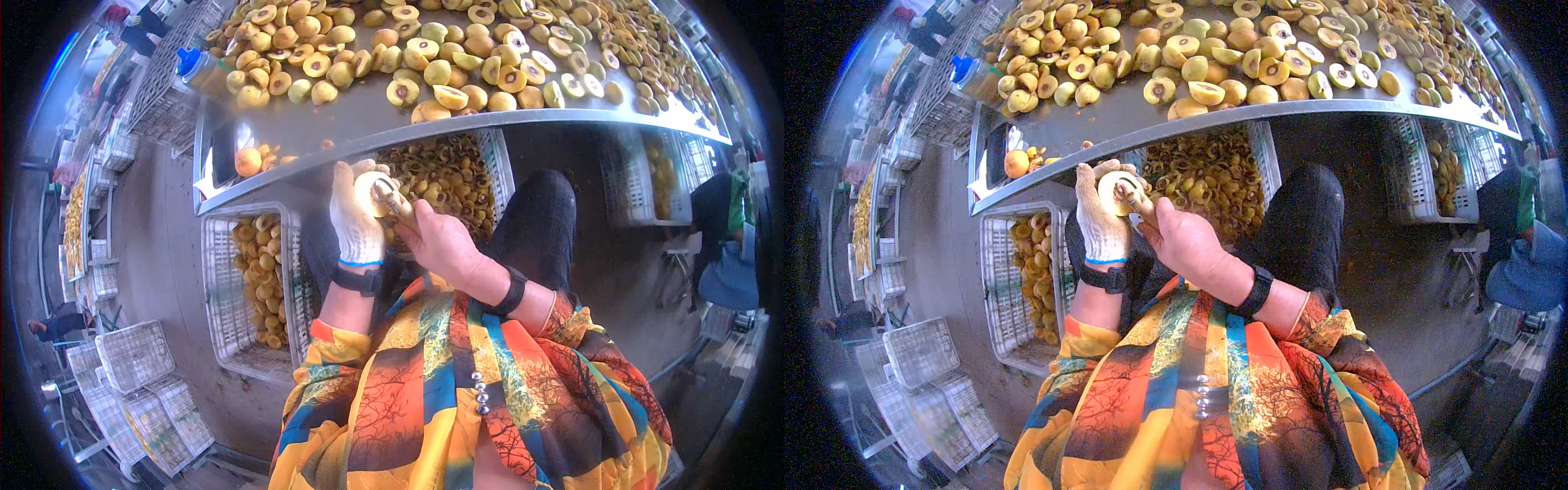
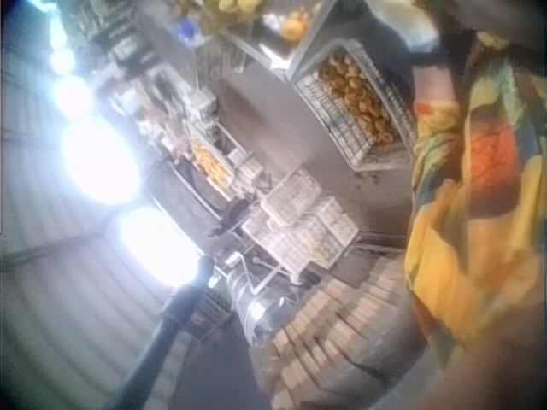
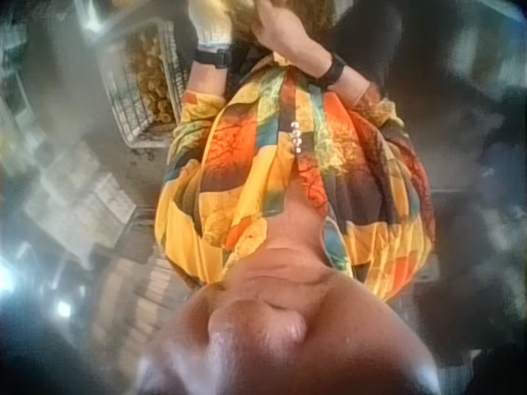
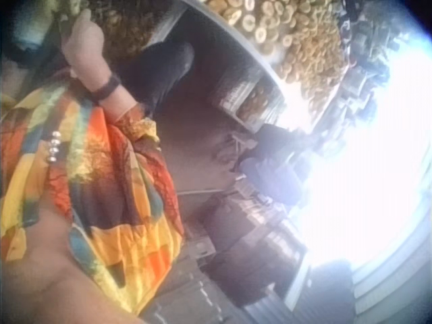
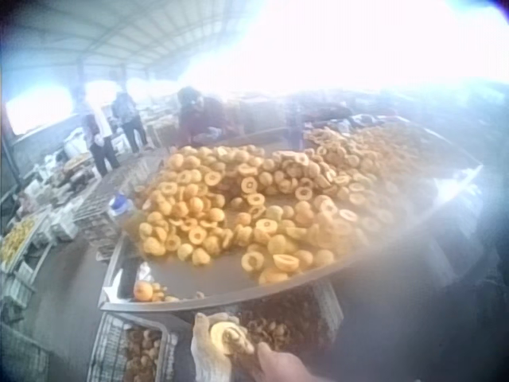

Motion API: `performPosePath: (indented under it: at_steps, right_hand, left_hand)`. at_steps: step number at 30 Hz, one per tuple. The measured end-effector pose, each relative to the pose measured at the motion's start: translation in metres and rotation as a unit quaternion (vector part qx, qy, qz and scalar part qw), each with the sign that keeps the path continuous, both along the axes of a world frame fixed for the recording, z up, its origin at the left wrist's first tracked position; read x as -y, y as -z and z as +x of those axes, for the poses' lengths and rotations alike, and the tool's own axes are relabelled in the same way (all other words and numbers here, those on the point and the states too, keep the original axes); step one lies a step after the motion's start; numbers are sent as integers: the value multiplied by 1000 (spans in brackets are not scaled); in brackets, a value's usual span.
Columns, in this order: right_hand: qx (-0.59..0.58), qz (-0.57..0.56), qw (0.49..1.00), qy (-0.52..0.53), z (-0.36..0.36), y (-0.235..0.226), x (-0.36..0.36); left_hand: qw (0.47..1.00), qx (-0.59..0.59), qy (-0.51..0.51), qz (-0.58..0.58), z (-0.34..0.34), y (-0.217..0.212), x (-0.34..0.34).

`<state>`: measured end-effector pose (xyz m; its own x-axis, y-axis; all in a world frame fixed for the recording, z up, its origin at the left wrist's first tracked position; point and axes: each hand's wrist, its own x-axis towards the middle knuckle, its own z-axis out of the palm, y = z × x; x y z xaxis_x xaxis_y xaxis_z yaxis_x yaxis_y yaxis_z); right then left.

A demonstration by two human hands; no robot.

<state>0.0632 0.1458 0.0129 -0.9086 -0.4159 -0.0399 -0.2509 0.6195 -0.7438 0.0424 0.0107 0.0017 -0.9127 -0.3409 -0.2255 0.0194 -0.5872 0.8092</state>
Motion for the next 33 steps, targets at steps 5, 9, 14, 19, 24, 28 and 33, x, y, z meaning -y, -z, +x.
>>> performPosePath:
  at_steps: [5,9,14,19,24,28,33]
  right_hand:
    - [36,36,999,-12,6,-4,1]
    - [34,16,998,-50,9,1,-3]
    - [97,5,993,-64,6,-3,-4]
    - [158,-34,987,-19,-1,-12,3]
    - [171,-61,983,-30,3,-3,7]
    - [328,-101,938,-43,-2,-15,1]
    - [476,-181,860,-33,-8,-4,0]
  left_hand:
    - [998,14,-22,-57,3,-10,-8]
    - [989,-4,36,-146,0,-7,1]
    - [969,26,231,-88,-13,0,24]
    - [994,-5,53,-94,-2,-1,0]
    - [996,66,45,-47,-4,9,2]
    - [987,83,132,29,-4,14,5]
    - [982,126,125,60,-7,18,9]
